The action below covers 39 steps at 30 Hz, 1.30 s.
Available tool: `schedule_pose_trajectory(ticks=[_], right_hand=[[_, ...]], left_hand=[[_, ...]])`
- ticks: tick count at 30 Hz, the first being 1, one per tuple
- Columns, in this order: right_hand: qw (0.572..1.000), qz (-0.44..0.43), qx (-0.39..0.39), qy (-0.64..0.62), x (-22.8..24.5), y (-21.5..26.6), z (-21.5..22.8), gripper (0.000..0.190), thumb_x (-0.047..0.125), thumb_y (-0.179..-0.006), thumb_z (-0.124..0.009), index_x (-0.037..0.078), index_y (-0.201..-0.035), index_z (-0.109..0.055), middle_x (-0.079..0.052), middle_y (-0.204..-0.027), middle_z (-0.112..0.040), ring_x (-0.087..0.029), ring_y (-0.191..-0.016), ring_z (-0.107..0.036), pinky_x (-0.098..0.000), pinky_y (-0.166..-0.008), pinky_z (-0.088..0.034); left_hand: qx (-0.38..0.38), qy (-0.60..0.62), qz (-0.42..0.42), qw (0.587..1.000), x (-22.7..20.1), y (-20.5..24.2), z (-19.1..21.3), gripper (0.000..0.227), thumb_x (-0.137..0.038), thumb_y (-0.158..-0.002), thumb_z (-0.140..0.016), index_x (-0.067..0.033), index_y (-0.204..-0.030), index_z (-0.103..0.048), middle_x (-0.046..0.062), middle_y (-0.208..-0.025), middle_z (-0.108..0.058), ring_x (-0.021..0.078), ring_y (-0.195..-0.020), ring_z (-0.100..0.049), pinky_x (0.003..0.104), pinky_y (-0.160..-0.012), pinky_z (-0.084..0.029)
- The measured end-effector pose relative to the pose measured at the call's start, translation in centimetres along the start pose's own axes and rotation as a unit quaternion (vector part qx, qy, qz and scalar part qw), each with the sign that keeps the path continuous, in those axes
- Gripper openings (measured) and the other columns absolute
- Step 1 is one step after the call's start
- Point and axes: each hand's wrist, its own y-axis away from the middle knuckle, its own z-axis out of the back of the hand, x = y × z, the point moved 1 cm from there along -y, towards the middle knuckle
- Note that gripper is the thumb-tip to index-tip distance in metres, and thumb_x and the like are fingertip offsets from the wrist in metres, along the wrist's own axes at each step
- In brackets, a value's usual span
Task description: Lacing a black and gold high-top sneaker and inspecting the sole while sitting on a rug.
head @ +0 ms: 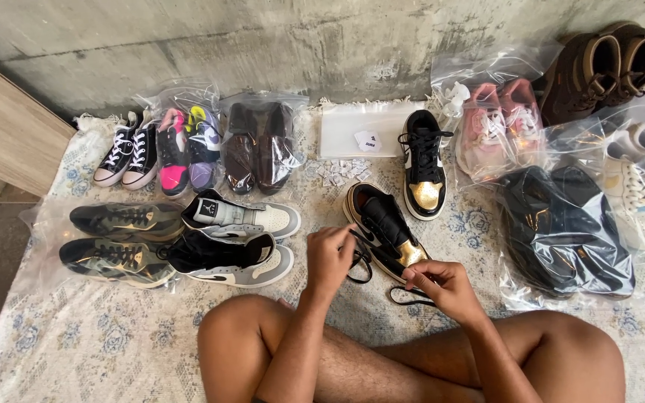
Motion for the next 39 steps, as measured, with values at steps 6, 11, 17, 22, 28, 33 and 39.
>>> schedule_pose_trajectory(ticks=[6, 11, 17, 22, 28, 33, 39], right_hand=[[1.000, 0.018, 0.015, 0.000, 0.3, -0.2, 0.8, 0.013, -0.001, -0.088, -0.073, 0.000, -0.081, -0.084, -0.011, -0.059, -0.076, -0.010, -0.057, -0.051, -0.0273, -0.055, -0.044], [0.999, 0.014, 0.015, -0.026, 0.8, 0.0, 1.3, 0.014, -0.004, -0.087, -0.072, -0.003, -0.079, -0.083, -0.015, -0.060, -0.077, -0.015, -0.060, -0.060, -0.0299, -0.060, -0.048], [0.999, -0.002, -0.003, -0.048, 0.6, 0.1, 1.6, 0.016, -0.004, -0.089, -0.070, -0.005, -0.079, -0.082, -0.017, -0.062, -0.076, -0.017, -0.063, -0.063, -0.0324, -0.065, -0.052], [0.999, -0.029, -0.016, -0.031, -0.5, 0.1, 1.1, 0.015, -0.002, -0.090, -0.070, -0.005, -0.083, -0.084, -0.015, -0.062, -0.076, -0.017, -0.065, -0.065, -0.0340, -0.068, -0.054], [0.999, -0.039, -0.002, -0.013, 0.0, 0.0, 0.1, 0.015, -0.004, -0.089, -0.070, -0.006, -0.085, -0.084, -0.017, -0.060, -0.077, -0.017, -0.065, -0.068, -0.0344, -0.068, -0.057], [0.999, -0.041, 0.004, -0.014, -0.8, -0.1, 0.2, 0.014, 0.000, -0.090, -0.072, -0.004, -0.085, -0.084, -0.016, -0.061, -0.077, -0.016, -0.067, -0.068, -0.0353, -0.070, -0.057], [0.999, -0.031, 0.018, -0.011, -0.7, -0.3, 0.9, 0.015, 0.002, -0.090, -0.072, -0.003, -0.084, -0.085, -0.017, -0.061, -0.078, -0.016, -0.066, -0.068, -0.0355, -0.069, -0.058]], left_hand=[[-0.106, 0.028, 0.241, 0.964, -4.0, -0.6, 3.8, 0.024, -0.018, -0.094, -0.062, -0.0056, -0.106, -0.079, 0.013, -0.078, -0.077, 0.0328, -0.086, -0.074, 0.045, -0.078, -0.056], [-0.117, 0.052, 0.351, 0.928, 1.0, -0.1, 2.8, 0.024, -0.029, -0.089, -0.061, -0.0183, -0.091, -0.083, 0.003, -0.074, -0.078, 0.0268, -0.090, -0.075, 0.042, -0.085, -0.055], [0.123, -0.056, 0.334, 0.933, 1.2, 0.9, 0.3, 0.047, -0.028, -0.088, -0.059, -0.0057, -0.129, -0.065, 0.019, -0.116, -0.067, 0.0403, -0.115, -0.064, 0.053, -0.098, -0.050], [0.208, -0.039, 0.077, 0.974, -5.4, 0.5, -0.2, 0.071, -0.008, -0.082, -0.068, 0.0034, -0.148, -0.044, 0.028, -0.126, -0.057, 0.0453, -0.125, -0.052, 0.058, -0.105, -0.038], [0.135, -0.070, -0.235, 0.960, -3.8, 2.6, -4.0, 0.025, -0.010, -0.095, -0.057, -0.0119, -0.115, -0.072, 0.004, -0.100, -0.072, 0.0197, -0.113, -0.065, 0.036, -0.095, -0.041], [0.128, -0.051, -0.123, 0.983, -1.9, 1.9, -3.1, 0.031, -0.013, -0.101, -0.053, -0.0167, -0.126, -0.069, 0.003, -0.095, -0.072, 0.0190, -0.104, -0.065, 0.041, -0.093, -0.042], [-0.026, 0.002, -0.017, 1.000, 0.7, -0.3, -0.1, 0.030, 0.008, -0.091, -0.058, 0.0024, -0.117, -0.071, 0.016, -0.086, -0.075, 0.0285, -0.086, -0.071, 0.040, -0.084, -0.050]])
